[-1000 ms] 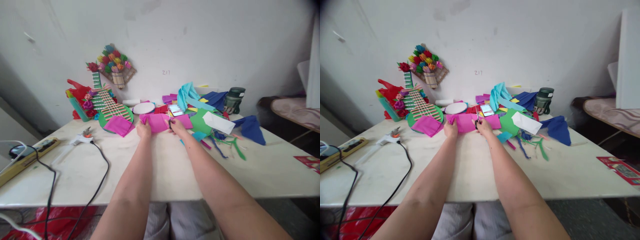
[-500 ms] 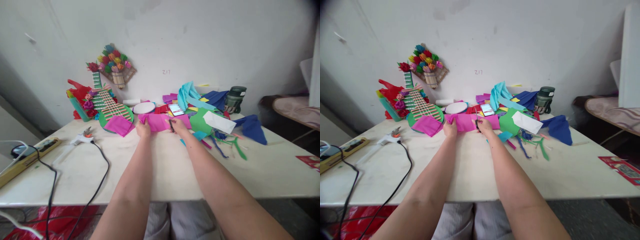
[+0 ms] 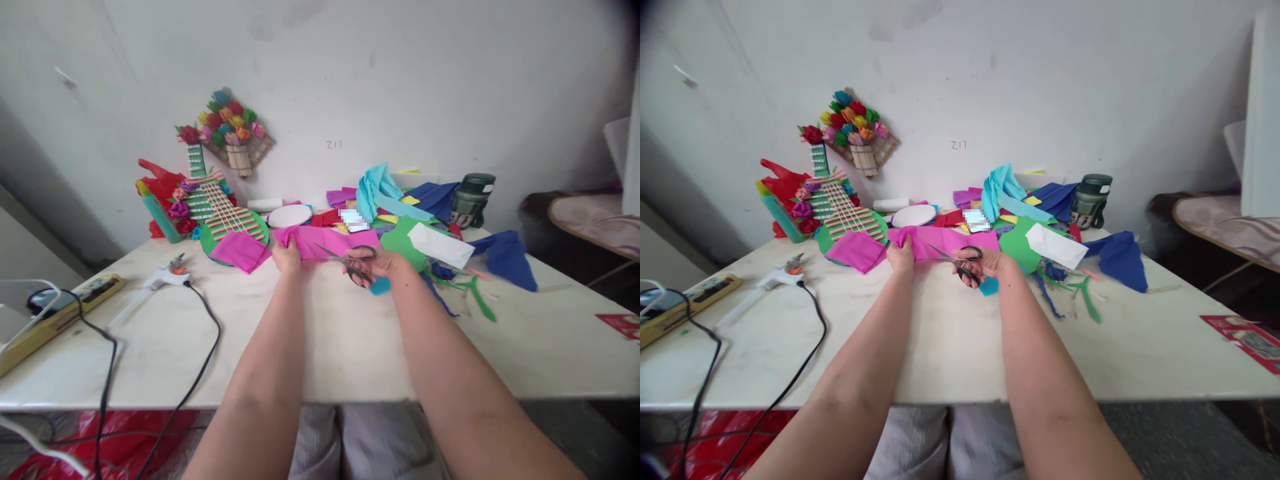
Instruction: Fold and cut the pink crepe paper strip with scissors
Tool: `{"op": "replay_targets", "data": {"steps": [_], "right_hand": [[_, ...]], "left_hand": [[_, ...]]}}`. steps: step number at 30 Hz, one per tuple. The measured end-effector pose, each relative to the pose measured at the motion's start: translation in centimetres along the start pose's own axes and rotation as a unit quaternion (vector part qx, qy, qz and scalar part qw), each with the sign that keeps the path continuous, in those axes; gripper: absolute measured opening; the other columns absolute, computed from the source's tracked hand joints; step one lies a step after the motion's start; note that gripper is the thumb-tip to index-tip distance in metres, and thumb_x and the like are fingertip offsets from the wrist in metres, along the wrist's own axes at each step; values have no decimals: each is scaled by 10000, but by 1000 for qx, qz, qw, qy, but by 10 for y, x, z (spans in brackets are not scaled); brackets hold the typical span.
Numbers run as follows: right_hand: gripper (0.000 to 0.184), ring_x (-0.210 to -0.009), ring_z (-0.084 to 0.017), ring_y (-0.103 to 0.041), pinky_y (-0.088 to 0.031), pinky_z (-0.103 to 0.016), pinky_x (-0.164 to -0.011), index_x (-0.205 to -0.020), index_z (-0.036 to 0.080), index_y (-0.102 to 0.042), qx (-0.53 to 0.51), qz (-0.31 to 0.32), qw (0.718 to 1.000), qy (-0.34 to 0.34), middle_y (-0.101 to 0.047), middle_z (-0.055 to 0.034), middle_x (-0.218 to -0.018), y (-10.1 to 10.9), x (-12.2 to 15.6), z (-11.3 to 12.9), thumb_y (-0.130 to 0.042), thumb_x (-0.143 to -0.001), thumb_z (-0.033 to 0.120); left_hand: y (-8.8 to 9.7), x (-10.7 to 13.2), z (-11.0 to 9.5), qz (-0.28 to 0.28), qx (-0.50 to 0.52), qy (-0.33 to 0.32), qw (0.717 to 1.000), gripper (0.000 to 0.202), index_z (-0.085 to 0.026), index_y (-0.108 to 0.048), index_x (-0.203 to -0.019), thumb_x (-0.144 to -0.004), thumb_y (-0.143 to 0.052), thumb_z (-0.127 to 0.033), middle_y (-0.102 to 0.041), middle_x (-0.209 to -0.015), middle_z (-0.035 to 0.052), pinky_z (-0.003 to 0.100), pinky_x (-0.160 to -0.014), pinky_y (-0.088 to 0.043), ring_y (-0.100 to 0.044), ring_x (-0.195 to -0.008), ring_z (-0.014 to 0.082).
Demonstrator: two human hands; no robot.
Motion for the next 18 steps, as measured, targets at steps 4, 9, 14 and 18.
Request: {"op": "replay_targets", "data": {"steps": [4, 9, 14, 18], "right_hand": [[574, -475, -112, -583, -347, -152, -419, -1036, 85, -604, 32, 7, 999, -29, -675, -87, -678, -7, -4, -3, -205, -927, 483], [462, -572, -167, -653, -383, -168, -365, -1032, 77, -568, -50, 86, 991, 89, -694, -127, -742, -29, -24, 11, -321, -911, 449], [367, -528, -174, -649, -400, -182, -311, -969, 118, -543, -75, 70, 985, 138, -699, -106, -704, -35, -38, 19, -461, -857, 457], [382, -485, -158, -638, -368, -162, -285, -907, 123, -547, -63, 40, 985, 154, -683, -71, -637, -34, -40, 23, -567, -793, 487]], "left_hand": [[-4, -4, 5, -5, 15, 7, 1000, 399, -139, -646, -997, -827, -455, -446, -683, -931, 106, 275, -773, -476, -639, -883, 213], [-9, -7, 10, -22, 77, 12, 997, 375, -129, -654, -926, -795, -501, -444, -676, -855, 106, 295, -736, -476, -639, -826, 224], [-13, -9, 15, -32, 169, 17, 985, 363, -112, -648, -872, -762, -545, -442, -660, -796, 103, 308, -701, -472, -629, -776, 226], [-17, -11, 19, -32, 194, 16, 980, 311, -138, -642, -867, -766, -550, -417, -646, -775, 84, 303, -701, -473, -620, -776, 215]]}}
Point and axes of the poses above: each hand's wrist, its own x-axis away from the middle knuckle, its own y-axis out of the back of the hand, z = x × y, the point moved 7 cm from there along -x, towards the middle knuckle
